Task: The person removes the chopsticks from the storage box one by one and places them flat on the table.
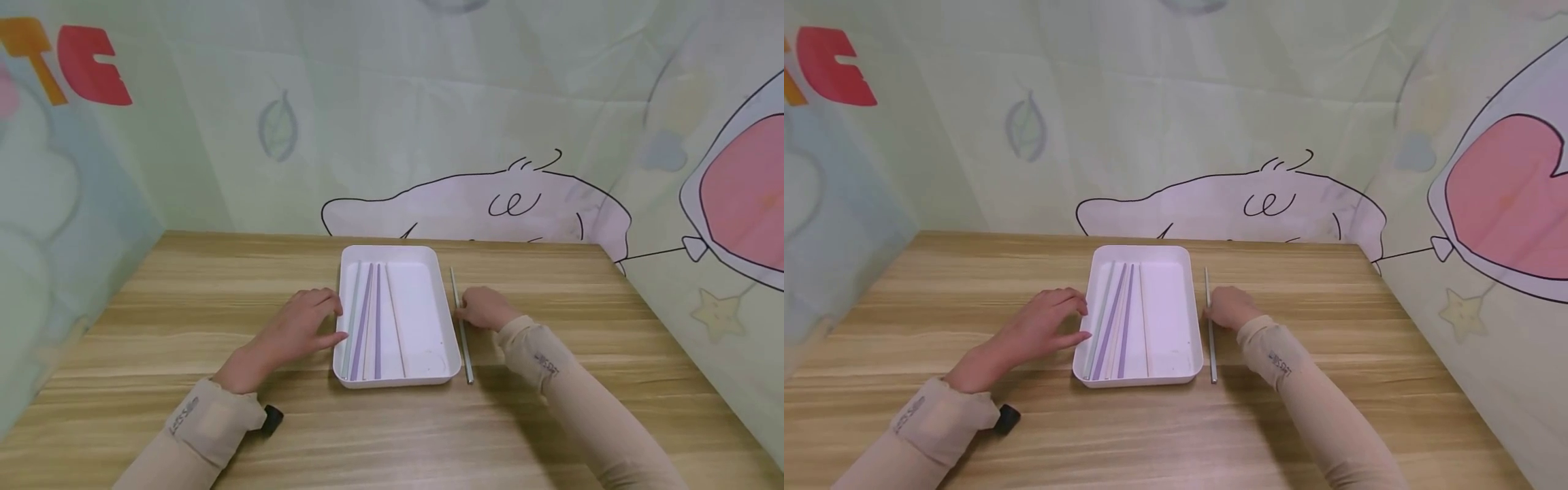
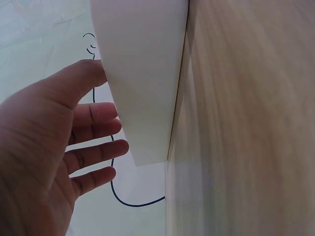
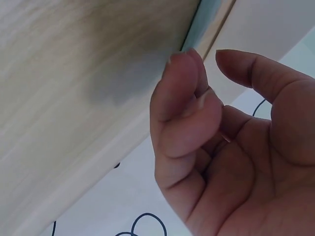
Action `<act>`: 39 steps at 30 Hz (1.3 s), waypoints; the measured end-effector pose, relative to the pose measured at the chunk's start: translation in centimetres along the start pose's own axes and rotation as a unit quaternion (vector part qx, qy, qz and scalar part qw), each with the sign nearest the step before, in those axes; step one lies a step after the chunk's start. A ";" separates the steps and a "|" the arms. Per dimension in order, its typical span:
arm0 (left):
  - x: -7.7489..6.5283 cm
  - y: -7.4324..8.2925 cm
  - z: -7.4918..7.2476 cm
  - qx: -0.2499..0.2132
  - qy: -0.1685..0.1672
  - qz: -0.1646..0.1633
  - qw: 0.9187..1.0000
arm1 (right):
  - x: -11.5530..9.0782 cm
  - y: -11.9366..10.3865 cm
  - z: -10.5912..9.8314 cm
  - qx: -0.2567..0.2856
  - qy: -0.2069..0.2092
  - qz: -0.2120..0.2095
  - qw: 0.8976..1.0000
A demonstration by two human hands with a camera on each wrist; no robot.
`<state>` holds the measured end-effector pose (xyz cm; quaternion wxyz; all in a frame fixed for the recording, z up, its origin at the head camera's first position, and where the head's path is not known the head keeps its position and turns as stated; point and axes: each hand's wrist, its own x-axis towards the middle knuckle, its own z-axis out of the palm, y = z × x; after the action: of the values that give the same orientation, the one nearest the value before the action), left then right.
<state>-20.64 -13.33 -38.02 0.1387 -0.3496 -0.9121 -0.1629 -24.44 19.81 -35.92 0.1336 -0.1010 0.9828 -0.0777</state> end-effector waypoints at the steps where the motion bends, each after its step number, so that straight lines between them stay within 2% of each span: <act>1: 0.0 0.0 0.0 0.000 -0.001 -0.001 1.000 | 0.0 0.0 -0.1 -0.004 0.003 -0.001 1.000; 9: 0.0 0.1 0.0 0.000 0.000 -0.002 1.000 | -0.1 -0.2 -0.7 -0.022 0.008 0.005 1.000; 19: 0.0 0.2 -0.3 -0.002 -0.004 -0.007 1.000 | -0.4 -0.9 -1.9 0.001 0.016 -0.010 1.000; 27: 0.0 0.4 -0.4 0.001 -0.011 -0.011 1.000 | -0.6 -2.2 -2.8 0.022 0.050 -0.045 0.997; 30: 0.1 0.4 -0.4 -0.001 -0.013 -0.015 1.000 | -0.5 -2.8 -3.0 0.026 0.055 -0.044 0.997; 39: 0.0 0.3 -0.3 0.000 -0.013 -0.016 1.000 | 0.1 -4.7 -2.8 0.019 0.040 -0.054 0.998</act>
<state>-20.38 -13.24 -37.69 0.1241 -0.3369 -0.9194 -0.1606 -24.47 15.56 -32.41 0.0914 -0.1479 0.9789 -0.1069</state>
